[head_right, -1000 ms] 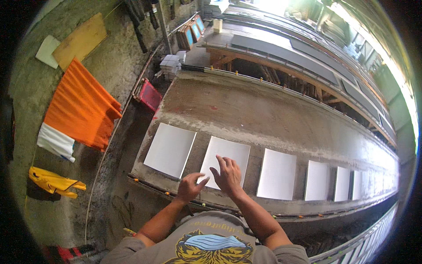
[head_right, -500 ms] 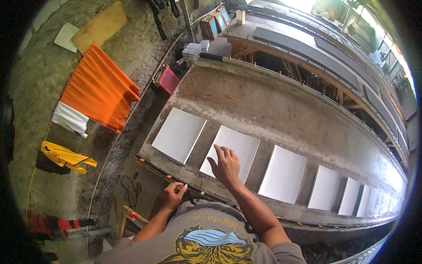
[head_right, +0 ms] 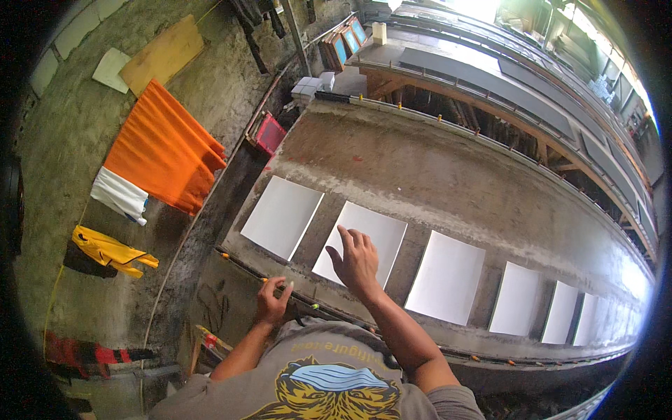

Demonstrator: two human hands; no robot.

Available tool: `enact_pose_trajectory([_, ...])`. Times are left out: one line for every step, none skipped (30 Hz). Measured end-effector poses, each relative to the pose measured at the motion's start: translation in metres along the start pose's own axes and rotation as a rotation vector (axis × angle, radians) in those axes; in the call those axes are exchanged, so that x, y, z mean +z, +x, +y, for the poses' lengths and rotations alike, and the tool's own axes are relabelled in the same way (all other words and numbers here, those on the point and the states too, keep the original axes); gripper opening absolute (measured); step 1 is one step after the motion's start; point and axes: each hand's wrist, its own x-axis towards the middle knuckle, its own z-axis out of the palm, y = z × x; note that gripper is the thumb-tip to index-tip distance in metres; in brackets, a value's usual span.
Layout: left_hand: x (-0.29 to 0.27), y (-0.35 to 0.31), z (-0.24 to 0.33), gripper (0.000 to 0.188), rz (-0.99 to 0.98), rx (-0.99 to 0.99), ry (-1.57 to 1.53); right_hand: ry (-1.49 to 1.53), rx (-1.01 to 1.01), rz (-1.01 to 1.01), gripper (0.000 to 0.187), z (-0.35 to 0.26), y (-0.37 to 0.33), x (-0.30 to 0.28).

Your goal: The person carries a stack of white square tiles, places them one by one in a row on a long wooden rack, then picks up another tied stack, unties it, and continues placing tiles in the same row. The tiles are handled by hand and arranged neatly along the rack.

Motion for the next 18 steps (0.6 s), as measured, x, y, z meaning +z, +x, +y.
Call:
enact_pose_trajectory([0.003, 0.011, 0.013, 0.033, 0.014, 0.042, 0.007, -0.004, -0.015, 0.002, 0.059, -0.002, -0.001, 0.002])
enact_pose_trajectory([0.005, 0.021, 0.026, 0.034, 0.030, 0.085, 0.015, -0.007, -0.032, 0.006, 0.059, -0.004, 0.000, 0.003])
enact_pose_trajectory([0.007, 0.031, 0.037, 0.034, 0.019, 0.078, -0.021, 0.002, -0.041, -0.005, 0.060, -0.006, -0.001, 0.005])
enact_pose_trajectory([0.008, 0.041, 0.049, 0.035, 0.007, 0.071, -0.058, 0.008, -0.049, -0.016, 0.061, -0.008, -0.001, 0.007])
enact_pose_trajectory([0.010, 0.049, 0.057, 0.036, -0.004, 0.065, -0.094, 0.015, -0.058, -0.026, 0.061, -0.010, -0.001, 0.009])
enact_pose_trajectory([0.010, 0.056, 0.063, 0.036, 0.005, 0.085, -0.116, 0.011, -0.067, -0.031, 0.062, -0.012, 0.001, 0.011])
enact_pose_trajectory([0.010, 0.064, 0.068, 0.037, 0.014, 0.107, -0.139, 0.004, -0.076, -0.034, 0.063, -0.014, 0.002, 0.014])
enact_pose_trajectory([0.010, 0.070, 0.070, 0.037, 0.021, 0.130, -0.162, -0.003, -0.083, -0.035, 0.064, -0.017, 0.004, 0.016])
enact_pose_trajectory([0.011, 0.075, 0.067, 0.038, 0.018, 0.146, -0.172, -0.003, -0.083, -0.038, 0.064, -0.019, 0.006, 0.019])
enact_pose_trajectory([0.010, 0.080, 0.065, 0.038, 0.022, 0.151, -0.186, -0.002, -0.083, -0.039, 0.064, -0.023, 0.009, 0.023])
enact_pose_trajectory([0.009, 0.084, 0.063, 0.038, 0.025, 0.156, -0.199, -0.001, -0.083, -0.039, 0.065, -0.026, 0.012, 0.026])
enact_pose_trajectory([0.008, 0.089, 0.059, 0.037, 0.024, 0.158, -0.216, -0.007, -0.082, -0.043, 0.065, -0.030, 0.014, 0.030])
enact_pose_trajectory([0.006, 0.094, 0.055, 0.038, 0.016, 0.159, -0.220, -0.013, -0.083, -0.046, 0.065, -0.033, 0.018, 0.034])
enact_pose_trajectory([0.003, 0.098, 0.051, 0.039, 0.008, 0.160, -0.223, -0.018, -0.083, -0.050, 0.065, -0.037, 0.021, 0.038])
enact_pose_trajectory([0.002, 0.103, 0.045, 0.040, 0.000, 0.158, -0.230, -0.030, -0.082, -0.060, 0.065, -0.041, 0.024, 0.042])
enact_pose_trajectory([-0.001, 0.107, 0.039, 0.041, -0.006, 0.156, -0.237, -0.041, -0.081, -0.072, 0.065, -0.044, 0.026, 0.046])
enact_pose_trajectory([-0.004, 0.108, 0.032, 0.042, -0.025, 0.140, -0.255, -0.051, -0.080, -0.084, 0.065, -0.049, 0.029, 0.051])
enact_pose_trajectory([-0.003, 0.108, 0.024, 0.042, -0.027, 0.153, -0.258, -0.056, -0.083, -0.097, 0.065, -0.052, 0.030, 0.054])
